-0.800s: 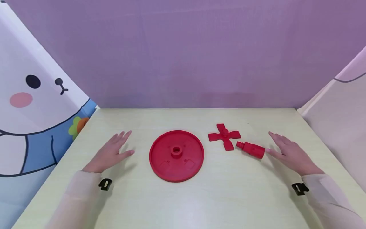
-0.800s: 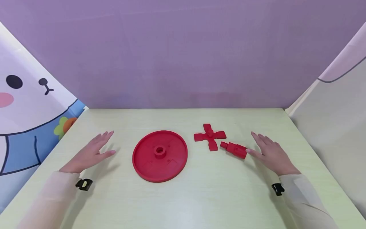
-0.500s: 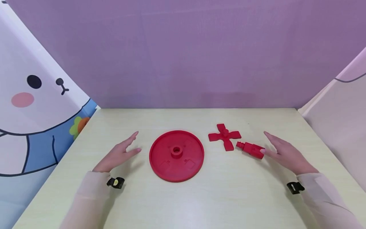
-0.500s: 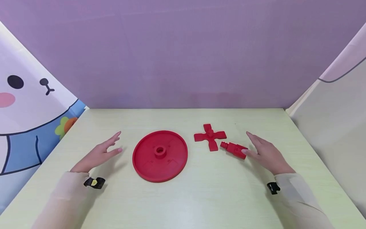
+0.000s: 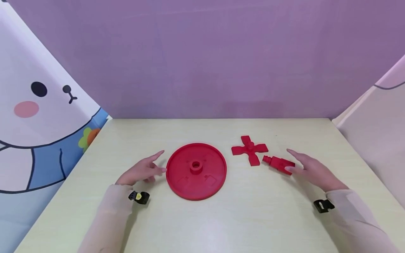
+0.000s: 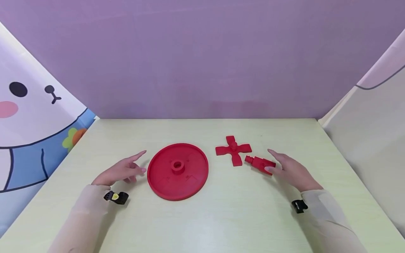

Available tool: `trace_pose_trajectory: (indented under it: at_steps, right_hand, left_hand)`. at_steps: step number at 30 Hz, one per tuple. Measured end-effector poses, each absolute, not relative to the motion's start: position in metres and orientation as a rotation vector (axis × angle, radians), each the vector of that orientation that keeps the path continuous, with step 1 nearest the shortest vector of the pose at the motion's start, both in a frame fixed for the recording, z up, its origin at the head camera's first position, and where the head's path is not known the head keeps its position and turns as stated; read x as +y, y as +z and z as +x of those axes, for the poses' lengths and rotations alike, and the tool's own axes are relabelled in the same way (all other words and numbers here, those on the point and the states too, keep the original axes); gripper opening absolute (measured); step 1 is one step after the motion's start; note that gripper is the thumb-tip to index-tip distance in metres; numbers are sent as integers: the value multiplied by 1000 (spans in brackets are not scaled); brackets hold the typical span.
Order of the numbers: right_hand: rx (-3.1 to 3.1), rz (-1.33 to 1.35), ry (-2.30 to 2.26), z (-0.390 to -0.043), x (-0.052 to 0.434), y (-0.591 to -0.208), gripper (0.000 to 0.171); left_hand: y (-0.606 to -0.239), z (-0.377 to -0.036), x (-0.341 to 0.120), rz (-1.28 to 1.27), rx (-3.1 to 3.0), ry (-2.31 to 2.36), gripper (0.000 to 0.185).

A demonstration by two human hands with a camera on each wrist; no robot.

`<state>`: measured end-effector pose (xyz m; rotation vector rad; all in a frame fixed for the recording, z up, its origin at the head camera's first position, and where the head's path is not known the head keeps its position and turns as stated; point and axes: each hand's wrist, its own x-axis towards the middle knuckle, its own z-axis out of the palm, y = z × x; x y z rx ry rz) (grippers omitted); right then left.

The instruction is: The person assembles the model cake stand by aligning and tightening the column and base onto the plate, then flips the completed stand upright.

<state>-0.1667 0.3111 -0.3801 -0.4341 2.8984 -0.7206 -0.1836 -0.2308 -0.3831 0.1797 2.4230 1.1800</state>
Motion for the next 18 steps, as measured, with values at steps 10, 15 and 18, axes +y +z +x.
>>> trace_pose_trajectory:
  at_steps: [10, 15, 18]
  right_hand:
    - [2887, -439, -726, -168, 309, -383, 71]
    - [2886, -456, -721, -169, 308, -384, 70]
    - [2883, -454, -712, -169, 308, -384, 67]
  left_hand:
    - [-385, -186, -221, 82, 2346, 1175, 89]
    - [-384, -185, -218, 98, 2324, 1173, 92]
    - [-383, -186, -215, 107, 2326, 1176, 92]
